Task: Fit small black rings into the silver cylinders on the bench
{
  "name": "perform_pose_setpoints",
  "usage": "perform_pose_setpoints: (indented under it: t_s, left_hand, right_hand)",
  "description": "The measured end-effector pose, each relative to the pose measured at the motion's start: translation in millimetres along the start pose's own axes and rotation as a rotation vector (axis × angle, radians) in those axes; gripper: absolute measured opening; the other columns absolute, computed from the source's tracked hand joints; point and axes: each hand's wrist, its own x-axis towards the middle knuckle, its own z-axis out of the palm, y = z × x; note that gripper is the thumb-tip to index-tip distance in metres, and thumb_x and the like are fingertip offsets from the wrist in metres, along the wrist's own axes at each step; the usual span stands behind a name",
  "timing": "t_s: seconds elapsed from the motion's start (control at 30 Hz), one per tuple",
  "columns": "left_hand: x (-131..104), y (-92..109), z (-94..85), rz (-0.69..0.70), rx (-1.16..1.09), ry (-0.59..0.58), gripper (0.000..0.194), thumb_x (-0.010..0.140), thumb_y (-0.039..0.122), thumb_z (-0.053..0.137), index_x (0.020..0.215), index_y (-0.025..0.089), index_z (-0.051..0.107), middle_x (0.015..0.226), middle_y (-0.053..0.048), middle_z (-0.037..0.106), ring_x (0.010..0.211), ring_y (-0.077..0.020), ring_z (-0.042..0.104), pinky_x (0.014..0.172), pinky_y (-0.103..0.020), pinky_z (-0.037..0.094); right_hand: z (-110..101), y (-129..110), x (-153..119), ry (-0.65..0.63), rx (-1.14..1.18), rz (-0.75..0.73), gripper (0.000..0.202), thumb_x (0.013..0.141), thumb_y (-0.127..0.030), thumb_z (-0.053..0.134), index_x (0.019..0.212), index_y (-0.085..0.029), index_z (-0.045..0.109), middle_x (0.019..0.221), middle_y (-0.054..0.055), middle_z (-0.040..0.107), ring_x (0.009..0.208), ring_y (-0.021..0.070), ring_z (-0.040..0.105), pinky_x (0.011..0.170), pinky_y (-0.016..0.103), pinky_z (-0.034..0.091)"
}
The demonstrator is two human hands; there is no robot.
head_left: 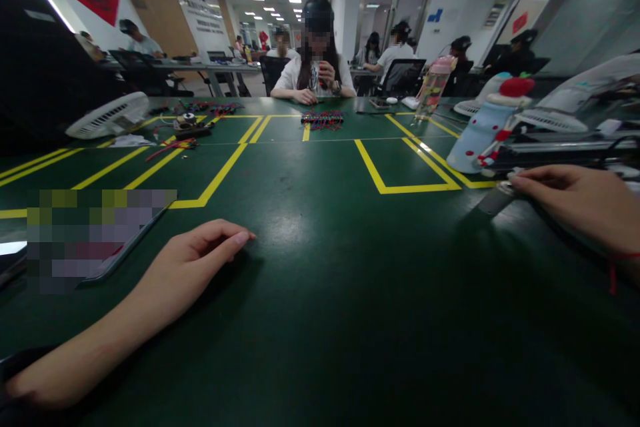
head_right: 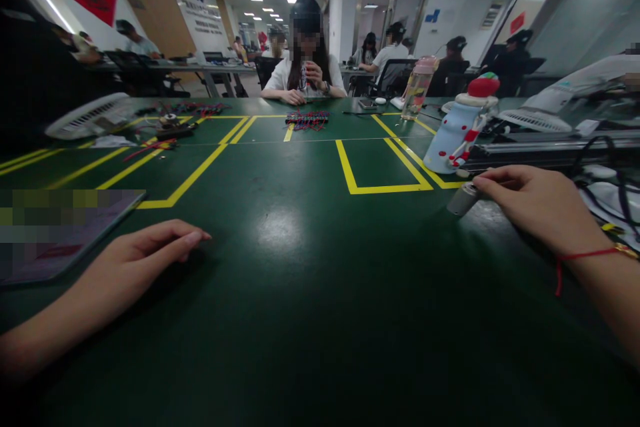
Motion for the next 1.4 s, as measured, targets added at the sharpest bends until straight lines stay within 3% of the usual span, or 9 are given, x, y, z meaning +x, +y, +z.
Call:
perform_pose_setpoints:
  t_s: [0.2, 0.63, 0.77, 1.1, 1.2, 1.4]
  left_hand:
    - [0, -2, -0.6, 0.011, -0.016, -0.007, 0.034, 0.086, 0.05, 0.05, 0.097, 0.021, 0.064, 0.09, -0.001, 0.066, 0.081, -0.0196, 0.06, 0.073, -0.028, 0.041]
    - [-1, 0, -0.9, 0.028, -0.029, -0.012, 0.031, 0.086, 0.047, 0.051, 0.096, 0.021, 0.064, 0.09, 0.0, 0.067, 0.084, -0.02, 0.059, 0.07, -0.027, 0.04]
    - [0, 0, -0.4, 0.007, -0.038, -0.03, 0.03, 0.087, 0.047, 0.05, 0.095, 0.021, 0.063, 0.093, 0.0, 0.066, 0.086, -0.0201, 0.059, 0.074, -0.028, 0.04]
    - [-2, 0, -1.6, 0.018, -0.042, -0.025, 0.029, 0.086, 0.046, 0.051, 0.094, 0.021, 0.064, 0.091, 0.0, 0.066, 0.082, -0.0193, 0.058, 0.072, -0.028, 0.04]
    - [1, -7, -0.5, 0.024, -0.038, -0.029, 0.031, 0.087, 0.048, 0.05, 0.097, 0.021, 0.063, 0.093, -0.001, 0.065, 0.083, -0.0198, 0.057, 0.074, -0.029, 0.04]
    - [8, -27, 2.7, 0.061, -0.063, -0.03, 0.034, 0.085, 0.054, 0.052, 0.096, 0.024, 0.062, 0.093, 0.0, 0.064, 0.083, -0.0198, 0.057, 0.074, -0.03, 0.039]
  right_hand:
    - [-4, -2, 0, -0.043, -0.002, 0.031, 0.04, 0.078, -0.052, 0.057, 0.1, -0.021, 0.071, 0.099, 0.011, 0.069, 0.082, 0.0187, 0.059, 0.07, 0.032, 0.038]
    - [3, -1, -4, -0.013, 0.08, -0.035, 0.041, 0.077, -0.051, 0.058, 0.1, -0.019, 0.071, 0.093, 0.01, 0.069, 0.08, 0.0183, 0.06, 0.072, 0.031, 0.039]
    - [3, -3, -4, 0.012, 0.09, 0.035, 0.042, 0.076, -0.051, 0.059, 0.099, -0.018, 0.07, 0.091, 0.01, 0.069, 0.078, 0.0168, 0.059, 0.07, 0.03, 0.039]
    - [2, -7, -7, -0.014, 0.144, 0.045, 0.036, 0.078, -0.039, 0.059, 0.107, -0.02, 0.07, 0.099, 0.009, 0.069, 0.082, 0.0173, 0.06, 0.074, 0.031, 0.039]
    - [4, -8, -6, -0.001, 0.154, 0.081, 0.04, 0.077, -0.044, 0.06, 0.103, -0.017, 0.071, 0.095, 0.012, 0.069, 0.081, 0.0188, 0.06, 0.072, 0.032, 0.04]
    - [5, -11, -5, -0.021, 0.204, 0.176, 0.028, 0.075, -0.036, 0.066, 0.098, -0.021, 0.072, 0.096, 0.005, 0.07, 0.087, 0.0186, 0.06, 0.081, 0.031, 0.04]
